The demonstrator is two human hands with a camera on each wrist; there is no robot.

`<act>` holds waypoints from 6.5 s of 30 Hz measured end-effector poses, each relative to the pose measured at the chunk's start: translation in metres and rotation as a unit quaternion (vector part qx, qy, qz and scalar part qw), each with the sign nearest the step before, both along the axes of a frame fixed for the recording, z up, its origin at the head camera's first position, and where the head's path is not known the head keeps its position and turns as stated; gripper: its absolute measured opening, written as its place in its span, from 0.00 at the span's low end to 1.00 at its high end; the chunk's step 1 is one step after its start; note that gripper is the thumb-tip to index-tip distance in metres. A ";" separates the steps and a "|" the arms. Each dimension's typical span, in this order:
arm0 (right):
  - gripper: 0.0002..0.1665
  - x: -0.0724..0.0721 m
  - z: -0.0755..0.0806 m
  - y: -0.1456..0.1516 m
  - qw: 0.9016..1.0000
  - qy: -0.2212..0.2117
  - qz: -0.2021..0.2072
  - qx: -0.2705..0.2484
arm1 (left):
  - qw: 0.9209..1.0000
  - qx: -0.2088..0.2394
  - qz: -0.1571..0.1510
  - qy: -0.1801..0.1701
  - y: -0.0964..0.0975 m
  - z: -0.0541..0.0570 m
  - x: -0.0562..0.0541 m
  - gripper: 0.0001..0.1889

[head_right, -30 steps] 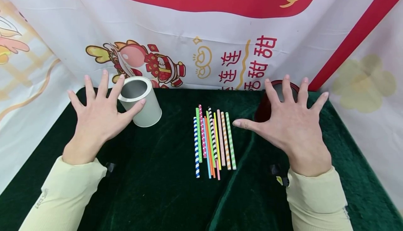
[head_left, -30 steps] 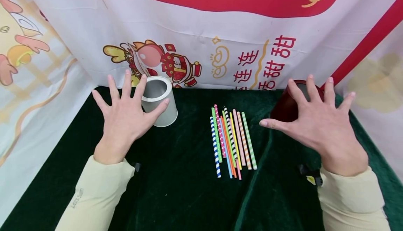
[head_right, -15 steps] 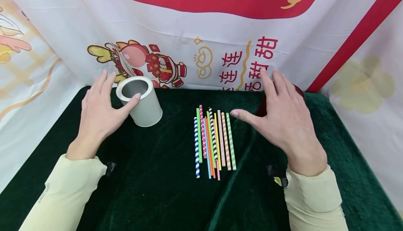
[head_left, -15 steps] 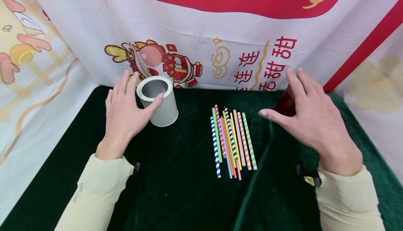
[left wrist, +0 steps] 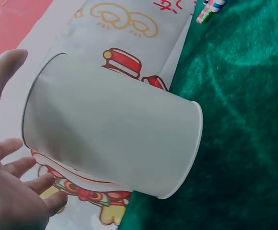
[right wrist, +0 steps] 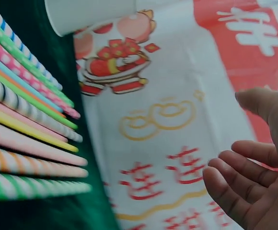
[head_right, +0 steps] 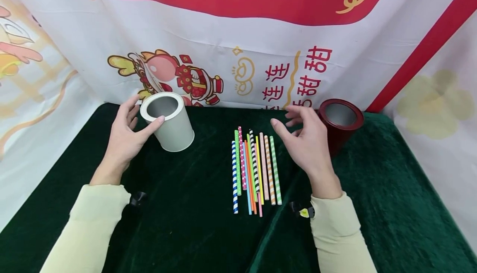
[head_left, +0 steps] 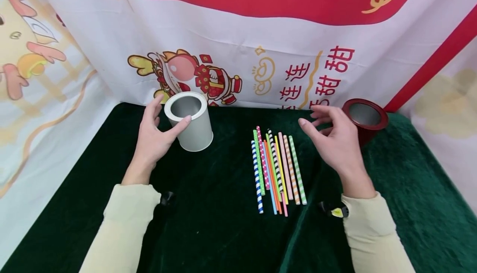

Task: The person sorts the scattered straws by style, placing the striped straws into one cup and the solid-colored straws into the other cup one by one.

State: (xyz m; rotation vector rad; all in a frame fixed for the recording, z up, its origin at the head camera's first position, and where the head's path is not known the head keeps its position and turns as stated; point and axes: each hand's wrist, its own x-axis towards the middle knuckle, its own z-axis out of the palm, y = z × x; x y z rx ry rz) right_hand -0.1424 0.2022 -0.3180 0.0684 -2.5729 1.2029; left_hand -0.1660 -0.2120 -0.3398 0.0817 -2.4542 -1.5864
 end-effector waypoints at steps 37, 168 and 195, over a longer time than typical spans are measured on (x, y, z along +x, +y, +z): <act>0.30 -0.027 -0.071 0.003 0.955 -0.290 0.046 -0.037 | 0.986 0.162 -0.047 0.003 -0.003 -0.024 -0.011 0.42; 0.25 -0.064 0.061 -0.165 0.897 0.163 0.129 -0.390 | 0.956 0.252 -0.146 -0.040 -0.018 -0.025 -0.033 0.39; 0.22 -0.069 0.016 -0.217 0.933 0.092 0.148 -0.314 | 0.957 0.251 -0.140 -0.043 -0.017 -0.028 -0.033 0.41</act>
